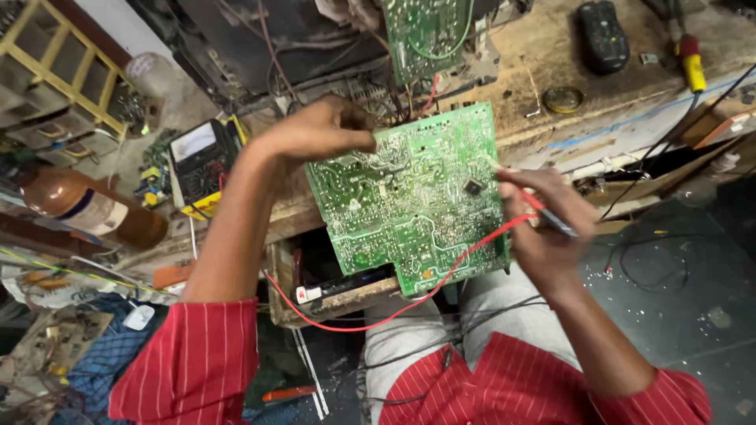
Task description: The person sits on the floor and repairs a green circuit board. They handle a small component, place the board on the workbench, probe its points with multimeter test leads, solder on the board with a soldering iron, and finally use pliers on the board's components.
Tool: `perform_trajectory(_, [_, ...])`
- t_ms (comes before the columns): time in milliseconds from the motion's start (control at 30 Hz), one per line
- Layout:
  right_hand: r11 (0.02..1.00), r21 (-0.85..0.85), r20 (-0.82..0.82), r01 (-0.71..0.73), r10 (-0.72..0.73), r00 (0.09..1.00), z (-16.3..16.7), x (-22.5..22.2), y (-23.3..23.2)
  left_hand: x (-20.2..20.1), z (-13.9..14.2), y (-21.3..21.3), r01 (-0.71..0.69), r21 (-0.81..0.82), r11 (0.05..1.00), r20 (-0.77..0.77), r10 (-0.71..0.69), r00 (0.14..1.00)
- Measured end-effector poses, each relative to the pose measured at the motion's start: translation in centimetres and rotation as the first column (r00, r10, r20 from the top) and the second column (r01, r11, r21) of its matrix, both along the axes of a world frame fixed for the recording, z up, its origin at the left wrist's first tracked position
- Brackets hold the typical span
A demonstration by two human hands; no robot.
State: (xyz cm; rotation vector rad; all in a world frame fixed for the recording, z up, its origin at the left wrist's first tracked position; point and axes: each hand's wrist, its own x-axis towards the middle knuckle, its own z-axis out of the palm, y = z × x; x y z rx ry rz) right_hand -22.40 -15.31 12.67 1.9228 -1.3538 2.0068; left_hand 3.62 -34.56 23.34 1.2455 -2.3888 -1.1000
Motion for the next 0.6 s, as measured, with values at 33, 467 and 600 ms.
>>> perform_trajectory(33, [1.000, 0.016, 0.030, 0.025, -0.026, 0.999, -0.4, -0.4, 0.7, 0.2, -0.2, 0.0, -0.043, 0.023, 0.999, 0.002, 0.043, 0.999])
perform_trajectory(467, [0.978, 0.194, 0.088, 0.075, -0.094, 0.992, -1.1, -2.3, 7.4, -0.2, -1.6, 17.7, -0.072, -0.212, 0.975, -0.205, 0.028, 0.978])
perform_trajectory(600, [0.985, 0.107, 0.096, 0.133, -0.143, 0.985, 0.6, -3.5, 6.0, -0.9, -6.9, 22.0, 0.479, -0.189, 0.857, -0.090, -0.501, 0.861])
